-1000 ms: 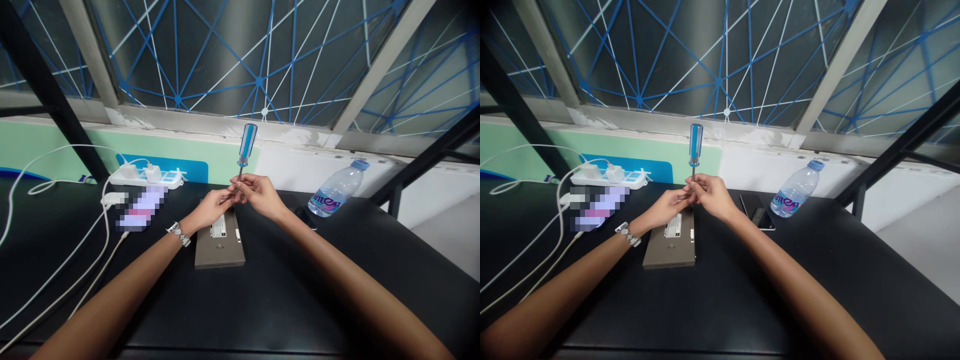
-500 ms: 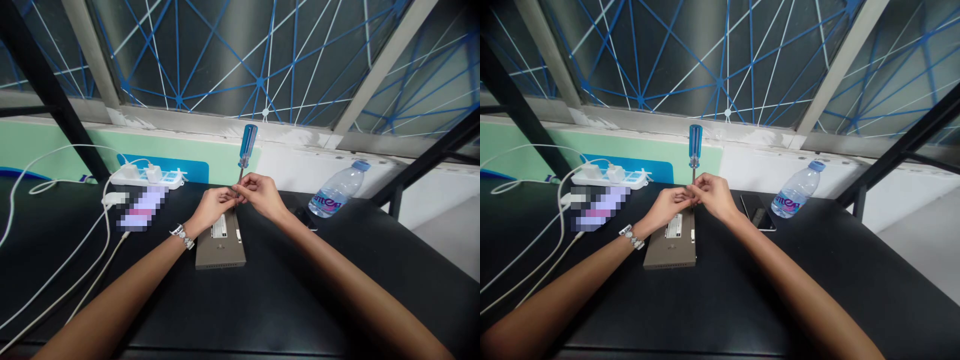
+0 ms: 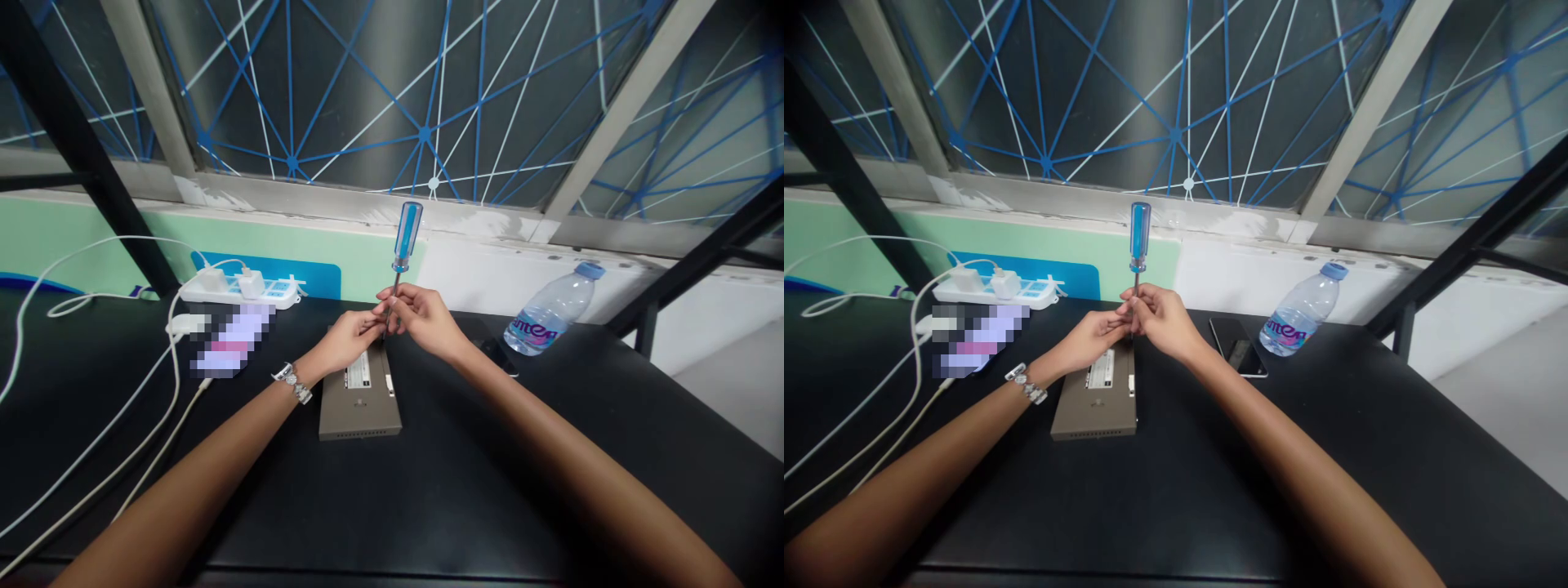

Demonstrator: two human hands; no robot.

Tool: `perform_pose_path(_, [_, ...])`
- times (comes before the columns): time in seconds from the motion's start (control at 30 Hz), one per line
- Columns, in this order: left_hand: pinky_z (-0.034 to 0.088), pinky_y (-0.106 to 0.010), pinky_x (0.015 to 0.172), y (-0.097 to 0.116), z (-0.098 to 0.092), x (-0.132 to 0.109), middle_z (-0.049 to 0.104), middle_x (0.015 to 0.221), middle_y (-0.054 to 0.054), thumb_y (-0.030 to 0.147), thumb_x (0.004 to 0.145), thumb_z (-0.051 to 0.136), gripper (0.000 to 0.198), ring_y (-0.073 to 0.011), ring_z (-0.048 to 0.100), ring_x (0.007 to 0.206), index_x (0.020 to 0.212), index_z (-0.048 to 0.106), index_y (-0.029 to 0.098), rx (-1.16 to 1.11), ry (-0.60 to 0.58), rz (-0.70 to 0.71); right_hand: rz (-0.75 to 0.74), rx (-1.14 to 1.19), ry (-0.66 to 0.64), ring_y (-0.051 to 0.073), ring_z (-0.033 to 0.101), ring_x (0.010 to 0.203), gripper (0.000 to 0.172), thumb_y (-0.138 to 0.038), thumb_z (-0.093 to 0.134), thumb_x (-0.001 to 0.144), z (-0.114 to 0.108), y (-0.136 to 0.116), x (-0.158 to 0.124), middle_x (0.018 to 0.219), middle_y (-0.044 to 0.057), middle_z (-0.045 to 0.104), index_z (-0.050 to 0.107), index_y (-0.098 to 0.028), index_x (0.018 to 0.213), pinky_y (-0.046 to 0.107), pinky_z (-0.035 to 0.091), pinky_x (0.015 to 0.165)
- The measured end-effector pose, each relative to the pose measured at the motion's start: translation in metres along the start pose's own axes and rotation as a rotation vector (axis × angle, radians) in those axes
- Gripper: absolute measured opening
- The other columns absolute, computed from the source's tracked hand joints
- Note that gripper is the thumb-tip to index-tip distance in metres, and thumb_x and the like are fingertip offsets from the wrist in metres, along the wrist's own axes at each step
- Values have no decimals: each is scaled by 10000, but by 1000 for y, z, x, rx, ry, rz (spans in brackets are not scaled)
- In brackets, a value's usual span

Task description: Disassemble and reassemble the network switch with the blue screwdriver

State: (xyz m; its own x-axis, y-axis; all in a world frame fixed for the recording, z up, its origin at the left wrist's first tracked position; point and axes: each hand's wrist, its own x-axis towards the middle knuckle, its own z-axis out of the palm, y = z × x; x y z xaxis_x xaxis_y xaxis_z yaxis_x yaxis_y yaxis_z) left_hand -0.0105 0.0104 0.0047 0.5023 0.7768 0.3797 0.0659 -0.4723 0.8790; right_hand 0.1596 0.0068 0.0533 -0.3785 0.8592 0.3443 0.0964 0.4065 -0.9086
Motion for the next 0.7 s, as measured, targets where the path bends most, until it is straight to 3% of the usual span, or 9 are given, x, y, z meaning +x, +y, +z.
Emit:
perform_pose_path(0.2, [534, -333, 847, 1, 4, -1, 745, 921, -94, 228, 879, 609, 136, -195, 705, 872, 923, 691, 129, -59, 104, -47, -39, -147, 84, 107, 611, 556, 207, -366, 624, 881, 0, 3, -2, 920, 43, 681, 607, -186, 983, 271, 526, 548])
perform_pose_path(0.3, [546, -329, 832, 1, 7, -2, 750, 916, -90, 214, 856, 638, 122, -197, 712, 868, 921, 701, 132, -30, 168, -55, -58, -235, 159, 149, 656, 586, 222, -390, 696, 835, -2, 5, -3, 765, 16, 662, 585, -198, 855, 287, 541, 574])
perform_pose_path(0.4, [548, -320, 815, 1, 8, -3, 744, 894, -80, 223, 850, 653, 102, -195, 708, 858, 884, 699, 138, 19, 215, -43, -56, -223, 152, 168, 672, 583, 227, -375, 707, 831, -3, 5, -3, 657, 6, 642, 591, -188, 779, 297, 550, 583])
perform_pose_path(0.57, [539, -302, 796, 1, 4, -3, 723, 886, -64, 241, 855, 659, 106, -184, 692, 854, 889, 680, 143, 32, 200, -18, -90, -219, 93, 155, 681, 602, 212, -373, 588, 926, -3, 3, -3, 753, 32, 690, 646, -170, 909, 299, 560, 612])
perform_pose_path(0.7, [531, -303, 805, 7, -3, -3, 725, 903, -63, 251, 875, 643, 119, -175, 683, 858, 920, 683, 148, 87, 146, -15, -114, -232, 129, 144, 654, 599, 248, -411, 547, 953, -6, 2, -3, 787, 43, 699, 625, -178, 923, 294, 545, 596])
